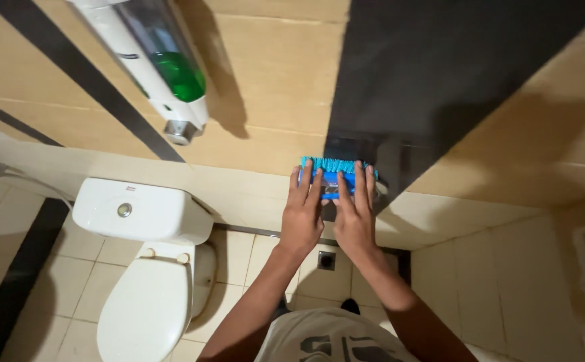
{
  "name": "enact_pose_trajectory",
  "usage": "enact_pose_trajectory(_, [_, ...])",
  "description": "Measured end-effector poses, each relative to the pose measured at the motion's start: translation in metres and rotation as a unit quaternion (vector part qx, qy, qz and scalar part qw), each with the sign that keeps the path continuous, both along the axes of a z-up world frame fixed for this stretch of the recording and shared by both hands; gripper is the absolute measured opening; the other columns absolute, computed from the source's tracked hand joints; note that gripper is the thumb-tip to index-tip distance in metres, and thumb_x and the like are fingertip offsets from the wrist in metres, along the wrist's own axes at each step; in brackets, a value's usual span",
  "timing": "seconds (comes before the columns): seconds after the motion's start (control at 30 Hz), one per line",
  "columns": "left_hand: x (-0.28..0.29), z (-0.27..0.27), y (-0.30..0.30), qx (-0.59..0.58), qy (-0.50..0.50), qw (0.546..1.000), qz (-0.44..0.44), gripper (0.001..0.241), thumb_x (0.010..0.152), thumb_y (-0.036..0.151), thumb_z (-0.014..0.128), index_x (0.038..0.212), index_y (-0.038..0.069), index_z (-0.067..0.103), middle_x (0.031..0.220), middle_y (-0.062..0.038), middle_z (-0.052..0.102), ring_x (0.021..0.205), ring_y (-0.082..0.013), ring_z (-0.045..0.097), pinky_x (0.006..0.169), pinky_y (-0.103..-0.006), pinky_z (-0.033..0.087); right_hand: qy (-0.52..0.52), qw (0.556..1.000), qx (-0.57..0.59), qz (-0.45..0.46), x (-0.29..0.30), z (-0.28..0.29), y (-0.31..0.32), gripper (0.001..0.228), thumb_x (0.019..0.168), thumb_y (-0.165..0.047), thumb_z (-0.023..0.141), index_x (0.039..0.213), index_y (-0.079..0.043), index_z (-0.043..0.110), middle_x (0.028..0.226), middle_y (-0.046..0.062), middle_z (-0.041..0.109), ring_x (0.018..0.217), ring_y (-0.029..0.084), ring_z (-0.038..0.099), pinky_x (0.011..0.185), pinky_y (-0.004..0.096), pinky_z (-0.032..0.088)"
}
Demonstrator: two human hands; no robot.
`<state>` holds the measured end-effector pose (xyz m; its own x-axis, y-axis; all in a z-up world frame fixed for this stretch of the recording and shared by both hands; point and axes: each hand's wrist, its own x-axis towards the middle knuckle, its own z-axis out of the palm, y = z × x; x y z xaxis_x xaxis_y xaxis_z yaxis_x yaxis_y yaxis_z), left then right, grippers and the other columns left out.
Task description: The person scrubs the tiled bathroom floor with a blue brush while kneeling. They then stand and scrub the black baseboard along the wall using the same brush.
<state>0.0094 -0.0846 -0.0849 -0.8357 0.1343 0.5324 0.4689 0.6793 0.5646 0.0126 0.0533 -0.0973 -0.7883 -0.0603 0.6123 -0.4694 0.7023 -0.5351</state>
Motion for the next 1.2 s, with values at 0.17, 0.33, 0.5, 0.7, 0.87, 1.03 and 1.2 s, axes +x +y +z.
enact_pose_trajectory(0.17, [0.006,0.000,0.038,0.001,-0.016,1.000,-0.021,0.067,0.087,-0.006,0.067,0.150,0.001,0.049,0.163,-0.020,0.039,0.150,-0.0499,0.036,0.114,-0.0501,0.044,-0.005,1.000,-0.013,-0.013,0.009,-0.003,0.038,0.059,0.088,0.011,0.063,0.146,0.001,0.055,0.163,0.028,0.032,0.153,0.052,0.028,0.124,0.057,0.030])
enact_pose_trajectory(0.33, [0.009,-0.007,0.082,-0.011,-0.009,0.999,-0.036,0.065,0.087,-0.003,0.070,0.149,0.001,0.049,0.162,-0.020,0.038,0.149,-0.0514,0.034,0.113,-0.0515,0.043,-0.015,0.999,-0.024,-0.028,0.019,-0.004,0.081,0.062,0.086,0.015,0.062,0.146,0.000,0.055,0.164,0.026,0.032,0.153,0.051,0.028,0.122,0.054,0.034])
enact_pose_trajectory(0.5, [0.014,-0.010,0.122,-0.016,-0.001,0.999,-0.047,0.066,0.085,-0.004,0.069,0.148,0.001,0.050,0.162,-0.020,0.039,0.150,-0.0510,0.034,0.114,-0.0518,0.044,-0.020,0.998,-0.041,-0.035,0.026,-0.008,0.122,0.068,0.082,0.021,0.057,0.146,0.000,0.055,0.163,0.025,0.034,0.153,0.052,0.028,0.119,0.050,0.040])
enact_pose_trajectory(0.7, [0.020,-0.011,0.144,0.022,0.018,0.998,-0.048,0.062,0.089,0.001,0.073,0.147,0.000,0.051,0.162,-0.020,0.039,0.147,-0.0531,0.035,0.114,-0.0532,0.043,-0.007,0.999,-0.032,-0.026,0.030,-0.007,0.151,0.071,0.078,0.025,0.053,0.142,-0.004,0.059,0.158,0.022,0.042,0.151,0.046,0.036,0.115,0.048,0.046])
enact_pose_trajectory(0.87, [0.020,0.006,0.142,0.031,0.032,0.998,-0.033,0.059,0.089,-0.003,0.072,0.145,-0.001,0.054,0.163,-0.024,0.036,0.148,-0.0570,0.034,0.115,-0.0547,0.042,0.012,0.999,-0.044,0.003,0.027,0.009,0.150,0.066,0.080,0.026,0.050,0.139,0.000,0.061,0.155,0.024,0.044,0.150,0.046,0.039,0.116,0.047,0.046])
enact_pose_trajectory(1.03, [0.016,0.044,0.137,0.028,0.058,0.998,-0.024,0.058,0.090,-0.004,0.071,0.146,0.004,0.056,0.164,-0.023,0.036,0.149,-0.0564,0.035,0.114,-0.0538,0.046,0.009,0.996,-0.088,0.012,0.021,0.045,0.144,0.060,0.085,0.025,0.049,0.137,0.000,0.064,0.154,0.025,0.046,0.149,0.048,0.041,0.107,0.041,0.054])
enact_pose_trajectory(1.2, [0.011,0.081,0.136,0.039,0.092,0.995,-0.031,0.058,0.089,-0.008,0.067,0.144,0.008,0.060,0.164,-0.022,0.038,0.150,-0.0564,0.038,0.112,-0.0524,0.050,0.047,0.996,-0.075,-0.009,0.014,0.072,0.141,0.053,0.090,0.021,0.051,0.136,-0.002,0.066,0.154,0.023,0.049,0.151,0.046,0.041,0.112,0.045,0.052])
